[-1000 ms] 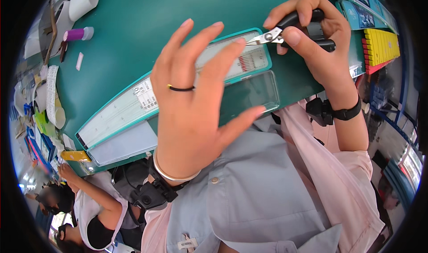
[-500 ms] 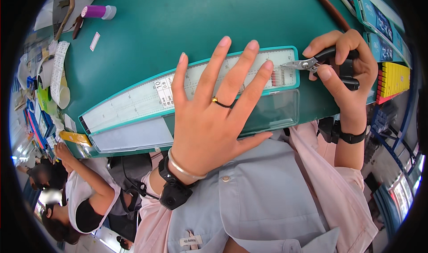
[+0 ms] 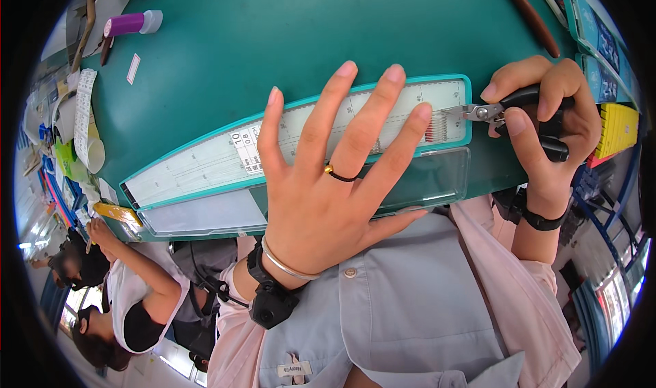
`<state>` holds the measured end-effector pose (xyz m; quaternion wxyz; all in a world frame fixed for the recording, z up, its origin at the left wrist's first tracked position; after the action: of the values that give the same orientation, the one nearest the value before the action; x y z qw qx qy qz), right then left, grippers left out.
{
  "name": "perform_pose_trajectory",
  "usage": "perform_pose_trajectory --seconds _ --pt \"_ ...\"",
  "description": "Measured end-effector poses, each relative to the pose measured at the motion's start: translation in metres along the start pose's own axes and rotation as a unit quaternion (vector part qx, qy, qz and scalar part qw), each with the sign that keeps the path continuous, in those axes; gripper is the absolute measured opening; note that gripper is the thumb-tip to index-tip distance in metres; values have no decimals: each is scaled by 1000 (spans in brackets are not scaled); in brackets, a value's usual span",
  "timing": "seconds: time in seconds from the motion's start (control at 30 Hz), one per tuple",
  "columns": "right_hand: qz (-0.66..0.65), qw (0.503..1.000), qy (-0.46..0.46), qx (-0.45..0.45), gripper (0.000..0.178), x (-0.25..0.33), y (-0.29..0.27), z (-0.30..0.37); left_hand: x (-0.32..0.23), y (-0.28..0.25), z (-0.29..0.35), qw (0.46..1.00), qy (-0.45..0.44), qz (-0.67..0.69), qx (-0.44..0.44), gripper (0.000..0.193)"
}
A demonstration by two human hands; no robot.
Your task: Manually assemble and trim small electronic components on a circuit board using hand tools.
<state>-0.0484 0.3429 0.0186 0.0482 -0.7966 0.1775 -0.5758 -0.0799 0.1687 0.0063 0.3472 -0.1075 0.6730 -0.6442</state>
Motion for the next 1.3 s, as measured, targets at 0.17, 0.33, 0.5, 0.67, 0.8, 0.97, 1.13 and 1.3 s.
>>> perform_pose_trajectory --seconds 0.17,0.33,0.5,0.67,0.8,0.97,1.13,1.3 --pt "-3 1000 -2 -10 26 2 -1 1 0 1 1 1000 -3 -9 -2 82" --pt "3 1000 5 -12 25 2 -3 3 -1 2 0 1000 -4 -10 4 85" --pt "0 1000 -1 -6 26 2 -2 2 0 2 0 1000 -7 -12 9 86" --pt "9 1000 -9 3 25 3 1 0 -1 2 1 1000 7 -1 -9 86" --pt "15 1000 -11 16 26 3 3 -1 0 2 4 999 15 19 -23 87" --pt "-9 1000 1 12 26 1 3 0 0 2 3 999 17 26 -22 89" --pt "-12 1000 4 6 27 1 2 -1 0 1 3 999 16 23 -22 88" --pt "16 1000 -11 15 28 4 0 0 -3 0 2 999 24 20 -29 88"
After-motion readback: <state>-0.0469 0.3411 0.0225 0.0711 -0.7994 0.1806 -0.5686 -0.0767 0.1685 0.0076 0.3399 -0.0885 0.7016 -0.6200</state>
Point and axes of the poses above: each hand's wrist, its own z-axis away from the middle knuckle, its own y-axis out of the palm, x = y × z, the point moved 10 cm from there along -z, towards the middle knuckle, and after that the axes turned 8 degrees about -y, right-handed, at the moved point
